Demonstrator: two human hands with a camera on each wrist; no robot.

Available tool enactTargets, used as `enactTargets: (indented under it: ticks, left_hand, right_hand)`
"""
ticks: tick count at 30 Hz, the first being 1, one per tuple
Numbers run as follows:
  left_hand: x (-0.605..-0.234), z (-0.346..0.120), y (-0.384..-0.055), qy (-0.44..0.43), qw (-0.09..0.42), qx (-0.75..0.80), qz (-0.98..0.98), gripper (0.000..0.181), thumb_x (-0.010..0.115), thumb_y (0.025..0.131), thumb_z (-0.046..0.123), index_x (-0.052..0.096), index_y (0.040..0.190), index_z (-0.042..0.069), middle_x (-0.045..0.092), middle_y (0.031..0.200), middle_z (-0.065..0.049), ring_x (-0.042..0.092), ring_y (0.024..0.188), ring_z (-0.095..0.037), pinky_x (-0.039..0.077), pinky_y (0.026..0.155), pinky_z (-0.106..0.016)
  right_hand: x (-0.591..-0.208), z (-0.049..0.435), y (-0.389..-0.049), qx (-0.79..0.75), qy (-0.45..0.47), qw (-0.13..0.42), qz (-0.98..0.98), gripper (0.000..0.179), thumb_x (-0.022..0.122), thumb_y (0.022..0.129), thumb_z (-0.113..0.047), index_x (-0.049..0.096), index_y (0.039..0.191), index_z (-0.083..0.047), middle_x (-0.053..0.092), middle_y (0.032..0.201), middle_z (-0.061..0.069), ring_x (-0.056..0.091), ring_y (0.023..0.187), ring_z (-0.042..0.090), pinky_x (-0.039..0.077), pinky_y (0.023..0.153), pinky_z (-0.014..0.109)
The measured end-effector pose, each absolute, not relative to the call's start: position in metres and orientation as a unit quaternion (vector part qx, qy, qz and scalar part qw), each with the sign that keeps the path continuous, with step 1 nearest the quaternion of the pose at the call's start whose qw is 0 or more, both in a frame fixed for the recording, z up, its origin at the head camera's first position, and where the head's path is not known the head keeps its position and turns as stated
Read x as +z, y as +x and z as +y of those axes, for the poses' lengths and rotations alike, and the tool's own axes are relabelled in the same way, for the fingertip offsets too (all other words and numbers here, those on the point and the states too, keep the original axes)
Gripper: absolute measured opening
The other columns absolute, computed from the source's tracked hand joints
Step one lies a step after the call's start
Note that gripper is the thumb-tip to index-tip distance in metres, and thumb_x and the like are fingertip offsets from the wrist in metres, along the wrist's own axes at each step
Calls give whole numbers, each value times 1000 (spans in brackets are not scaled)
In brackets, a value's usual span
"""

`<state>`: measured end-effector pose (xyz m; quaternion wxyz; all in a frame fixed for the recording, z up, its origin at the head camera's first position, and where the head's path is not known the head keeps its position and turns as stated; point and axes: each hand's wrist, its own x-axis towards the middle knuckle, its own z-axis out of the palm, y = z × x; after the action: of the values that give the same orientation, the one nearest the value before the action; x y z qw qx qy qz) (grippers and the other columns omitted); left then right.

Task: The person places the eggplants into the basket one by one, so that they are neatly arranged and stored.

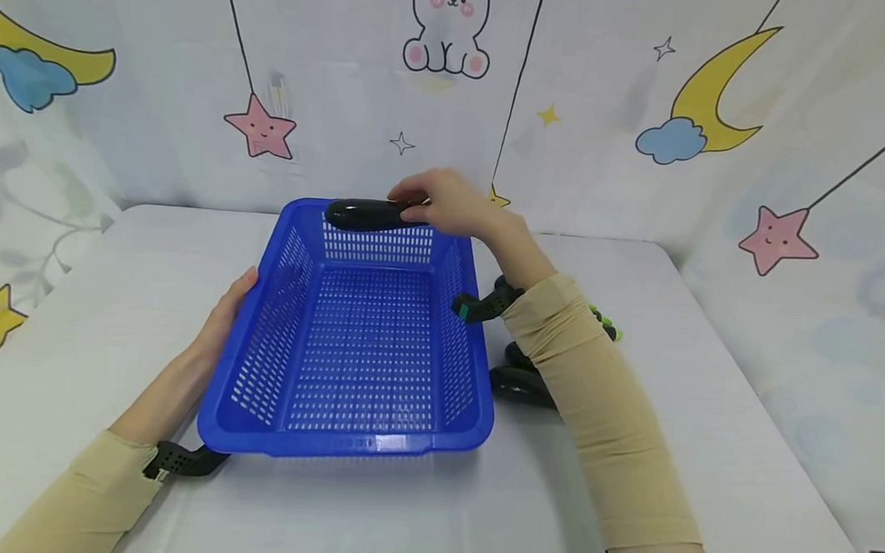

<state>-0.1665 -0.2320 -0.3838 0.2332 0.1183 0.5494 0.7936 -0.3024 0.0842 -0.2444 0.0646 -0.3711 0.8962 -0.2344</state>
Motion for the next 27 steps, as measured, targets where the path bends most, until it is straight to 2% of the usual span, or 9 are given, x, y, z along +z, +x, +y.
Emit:
enactTargets:
  ticks: [6,13,17,25,27]
  left_hand:
    - [-384,-232,-167,114,231,792,553,65,26,103,58,19,155,19,60,122,-3,63,102,-15,57,83,-33]
    - [-383,-232,-166,102,230,782,570,74,27,102,61,10,159,17,55,126,-4,61,105,-15,55,85,-34]
    - [-383,-232,-167,103,227,781,572,74,27,102,61,8,159,18,53,128,-4,59,107,-15,54,87,-34]
    - [-387,-232,-169,105,229,802,542,61,30,103,57,24,153,22,61,122,-1,63,103,-14,56,85,-33]
    - [-387,-232,-169,108,229,802,541,60,29,103,57,25,153,23,61,122,-1,64,103,-14,56,85,-33]
  right_hand:
    - [-254,69,-304,-240,-379,73,891,32,61,100,-9,64,132,-6,67,129,8,60,122,19,44,106,29]
    - [-270,57,-309,-239,-378,91,890,30,62,99,-7,65,129,-4,68,124,10,63,111,20,48,99,30]
    - [-282,53,-314,-244,-372,104,889,31,63,99,-6,65,130,-3,68,125,12,63,113,21,49,99,30]
    - [-301,52,-320,-243,-361,130,891,31,63,99,-8,65,130,-3,68,125,10,62,114,20,49,98,30]
    - [-304,52,-320,-242,-358,138,891,32,63,99,-8,64,130,-4,67,126,9,62,115,19,48,98,30]
